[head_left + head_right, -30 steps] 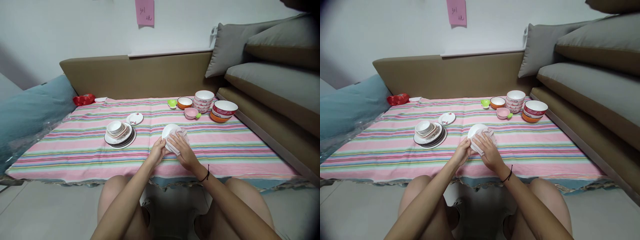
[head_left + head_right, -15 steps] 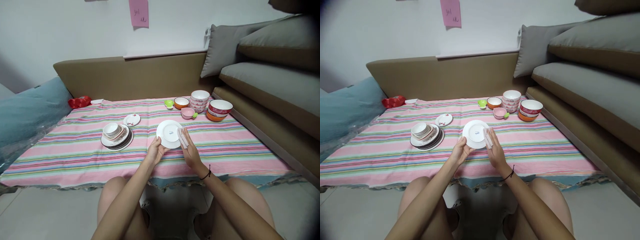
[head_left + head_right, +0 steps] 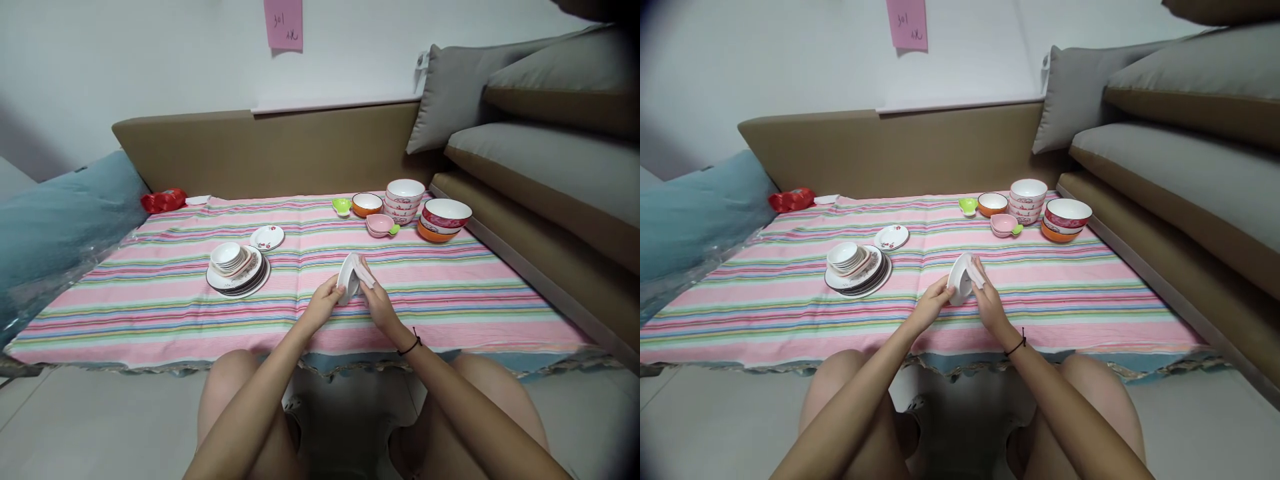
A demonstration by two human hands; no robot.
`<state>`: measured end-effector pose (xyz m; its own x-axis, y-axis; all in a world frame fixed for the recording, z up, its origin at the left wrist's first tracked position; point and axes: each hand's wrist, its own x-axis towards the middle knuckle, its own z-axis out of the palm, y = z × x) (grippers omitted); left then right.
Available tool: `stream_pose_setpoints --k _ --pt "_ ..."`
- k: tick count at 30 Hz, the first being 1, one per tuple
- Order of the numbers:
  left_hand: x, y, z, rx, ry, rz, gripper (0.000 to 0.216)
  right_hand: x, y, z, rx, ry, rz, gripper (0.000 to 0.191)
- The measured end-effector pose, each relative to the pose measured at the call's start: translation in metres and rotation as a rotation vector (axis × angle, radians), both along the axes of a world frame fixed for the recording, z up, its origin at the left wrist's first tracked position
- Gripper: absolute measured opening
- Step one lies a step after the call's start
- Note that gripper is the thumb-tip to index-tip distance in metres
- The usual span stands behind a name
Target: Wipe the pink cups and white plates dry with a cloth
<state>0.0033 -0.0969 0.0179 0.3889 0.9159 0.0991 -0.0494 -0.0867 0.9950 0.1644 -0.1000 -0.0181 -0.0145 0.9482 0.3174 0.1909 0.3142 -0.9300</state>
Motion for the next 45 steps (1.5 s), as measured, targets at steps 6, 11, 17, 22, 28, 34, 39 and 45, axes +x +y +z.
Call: stream_pose_setpoints --k 6,11,17,22,28,34,39,45 --pt "-0.001 -0.005 0.002 -0.311 -0.362 0.051 0.045 -0.003 -0.011 0.011 0.324 -0.356 0.163 0.048" --pt "-0.005 -0.006 0.005 -0.373 -0.549 0.115 0.033 -0.005 -0.017 0.013 0.484 -0.548 0.174 0.053" --pt "-0.006 0.001 0.007 -0.417 -0.707 0.239 0.025 -0.001 -0.022 0.014 0.574 -0.671 0.173 0.053" --pt "-0.006 0.004 0.012 -0.456 -0.737 0.223 0.032 0.002 -0.023 0.012 0.525 -0.609 0.069 0.059" --pt "0.002 -0.006 0.008 -0.393 -0.530 0.051 0.038 0.001 -0.013 0.006 0.271 -0.370 -0.096 0.053" --pt "-0.007 -0.004 0.007 -0.388 -0.509 0.100 0.034 -0.006 -0.025 0.008 0.413 -0.496 0.105 0.055" --pt "-0.014 0.000 0.012 -0.375 -0.548 0.169 0.032 -0.015 -0.028 0.003 0.374 -0.459 0.035 0.056" --pt "-0.002 -0.009 0.006 -0.381 -0.413 -0.036 0.046 -0.015 -0.008 -0.004 0.197 -0.252 -0.174 0.056"
